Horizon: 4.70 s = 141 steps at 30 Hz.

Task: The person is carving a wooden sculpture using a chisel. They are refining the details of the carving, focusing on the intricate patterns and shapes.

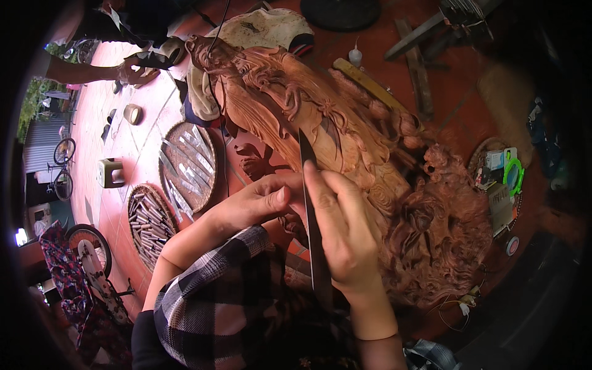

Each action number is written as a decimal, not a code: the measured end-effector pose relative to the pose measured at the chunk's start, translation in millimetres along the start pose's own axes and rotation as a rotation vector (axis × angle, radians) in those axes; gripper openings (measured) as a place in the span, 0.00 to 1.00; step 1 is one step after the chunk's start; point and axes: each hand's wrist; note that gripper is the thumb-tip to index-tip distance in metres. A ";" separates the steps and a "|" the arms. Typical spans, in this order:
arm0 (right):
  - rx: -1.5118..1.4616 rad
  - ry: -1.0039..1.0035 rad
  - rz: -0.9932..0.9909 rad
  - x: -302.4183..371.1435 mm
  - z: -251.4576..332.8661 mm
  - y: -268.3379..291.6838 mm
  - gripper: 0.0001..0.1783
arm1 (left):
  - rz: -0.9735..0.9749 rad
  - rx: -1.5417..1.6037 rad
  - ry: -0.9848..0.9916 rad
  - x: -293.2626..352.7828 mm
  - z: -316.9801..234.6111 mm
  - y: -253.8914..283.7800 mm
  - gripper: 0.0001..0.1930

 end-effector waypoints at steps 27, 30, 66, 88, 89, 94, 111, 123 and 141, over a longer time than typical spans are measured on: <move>0.116 0.093 0.041 -14.1 -10.7 -41.4 0.18 | -0.220 0.312 0.079 -7.6 -2.7 4.2 0.32; 0.070 0.069 0.058 -18.3 -8.6 -38.3 0.17 | -0.144 0.353 0.094 -8.4 -5.1 6.0 0.31; -0.021 0.082 0.007 -17.2 -29.2 -34.7 0.17 | -0.175 0.304 0.144 -19.6 2.0 2.1 0.29; -0.117 -0.019 0.004 -18.0 -25.2 -30.6 0.16 | -0.179 0.301 0.154 -24.3 -0.2 -4.1 0.31; -0.107 -0.009 -0.006 -16.9 -26.0 -32.3 0.16 | -0.189 0.289 0.160 -25.9 1.3 -3.3 0.31; -0.090 0.004 0.032 -16.6 -28.6 -30.9 0.17 | -0.201 0.302 0.167 -16.6 -4.3 -6.6 0.31; -0.638 -0.252 0.309 -15.5 -35.6 38.6 0.12 | -0.048 -1.392 -0.656 -10.1 -42.9 -12.2 0.14; -0.027 0.025 -0.251 -18.0 -46.2 -20.3 0.22 | 0.188 -0.267 0.019 -22.0 -13.0 -26.7 0.10; -0.512 -0.356 0.089 -53.2 -53.1 -21.6 0.12 | -0.110 -1.696 -0.229 -4.3 -2.5 15.5 0.39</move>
Point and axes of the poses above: each hand's wrist, its own x-axis away from the middle knuckle, its own y-axis out of the back of the hand, z = x × y, and after that the axes turned 9 degrees about -y, right-handed
